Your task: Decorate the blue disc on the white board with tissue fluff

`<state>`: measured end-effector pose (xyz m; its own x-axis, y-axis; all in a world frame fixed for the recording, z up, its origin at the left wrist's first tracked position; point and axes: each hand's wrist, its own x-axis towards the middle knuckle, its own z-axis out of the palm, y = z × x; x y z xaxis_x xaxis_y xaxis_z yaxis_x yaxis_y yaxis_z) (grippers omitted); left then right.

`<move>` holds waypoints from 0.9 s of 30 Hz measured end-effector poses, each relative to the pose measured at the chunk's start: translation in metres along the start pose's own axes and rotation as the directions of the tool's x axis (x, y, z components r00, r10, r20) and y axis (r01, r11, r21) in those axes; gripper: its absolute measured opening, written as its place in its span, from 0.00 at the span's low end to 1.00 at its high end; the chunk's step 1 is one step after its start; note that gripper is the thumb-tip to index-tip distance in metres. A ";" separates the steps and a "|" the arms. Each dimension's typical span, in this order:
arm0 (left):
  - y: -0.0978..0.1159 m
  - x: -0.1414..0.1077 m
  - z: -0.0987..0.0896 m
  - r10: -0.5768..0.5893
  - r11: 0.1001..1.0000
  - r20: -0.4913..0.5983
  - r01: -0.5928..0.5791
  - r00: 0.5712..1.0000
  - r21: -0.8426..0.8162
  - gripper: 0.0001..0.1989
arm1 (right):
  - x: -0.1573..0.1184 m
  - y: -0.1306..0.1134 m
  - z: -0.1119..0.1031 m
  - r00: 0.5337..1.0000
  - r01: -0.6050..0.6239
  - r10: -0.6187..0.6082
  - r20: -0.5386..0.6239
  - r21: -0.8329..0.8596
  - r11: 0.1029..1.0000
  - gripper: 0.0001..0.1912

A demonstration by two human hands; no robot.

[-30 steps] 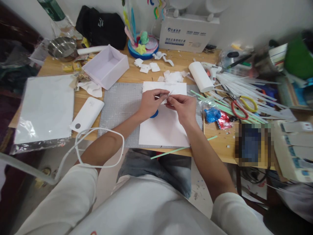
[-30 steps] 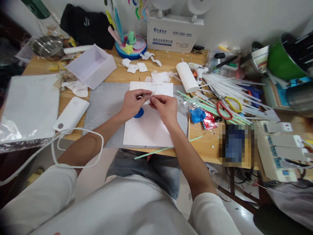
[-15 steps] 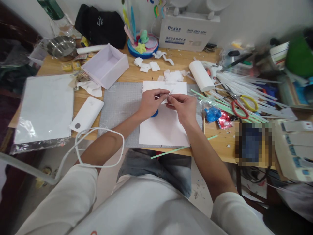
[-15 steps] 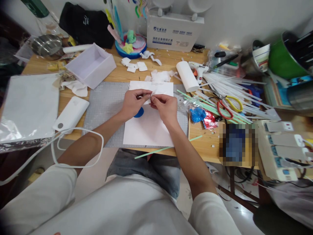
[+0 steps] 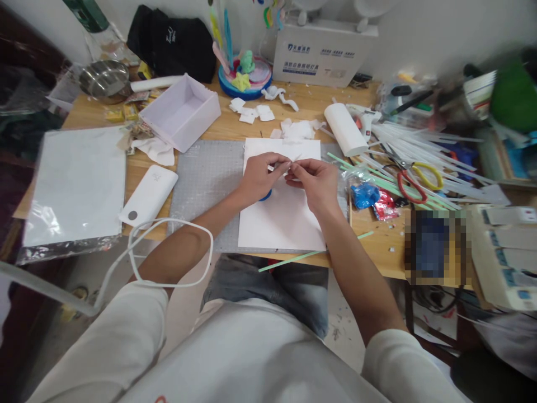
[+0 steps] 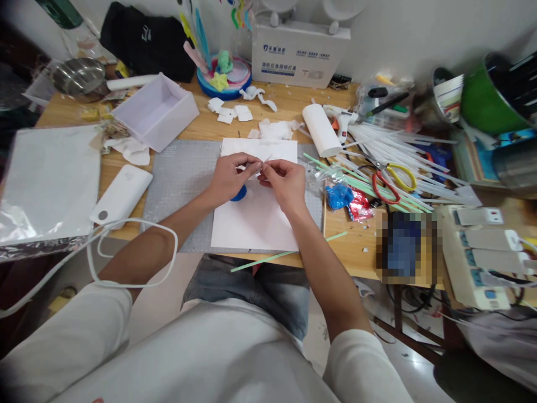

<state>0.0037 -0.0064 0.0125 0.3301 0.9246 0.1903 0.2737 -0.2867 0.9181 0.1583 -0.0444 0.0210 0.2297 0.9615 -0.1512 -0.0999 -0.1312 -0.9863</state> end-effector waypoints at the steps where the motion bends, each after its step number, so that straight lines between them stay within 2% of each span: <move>1: 0.000 0.000 0.000 0.005 1.000 0.011 -0.005 1.000 -0.003 0.07 | 0.000 0.000 0.000 1.000 0.002 -0.002 -0.003 -0.003 1.000 0.17; 16: -0.003 0.000 -0.001 0.012 1.000 0.000 -0.012 1.000 0.018 0.08 | 0.000 0.001 -0.003 1.000 -0.017 0.018 0.015 -0.051 0.999 0.19; 27: -0.004 0.000 0.000 0.037 0.998 -0.001 -0.037 0.999 0.046 0.07 | 0.000 0.000 -0.001 1.000 -0.025 0.025 -0.001 -0.025 0.999 0.19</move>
<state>0.0024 -0.0054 0.0086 0.3389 0.9137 0.2245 0.3023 -0.3317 0.8936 0.1596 -0.0446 0.0212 0.2283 0.9576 -0.1755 -0.0811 -0.1609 -0.9836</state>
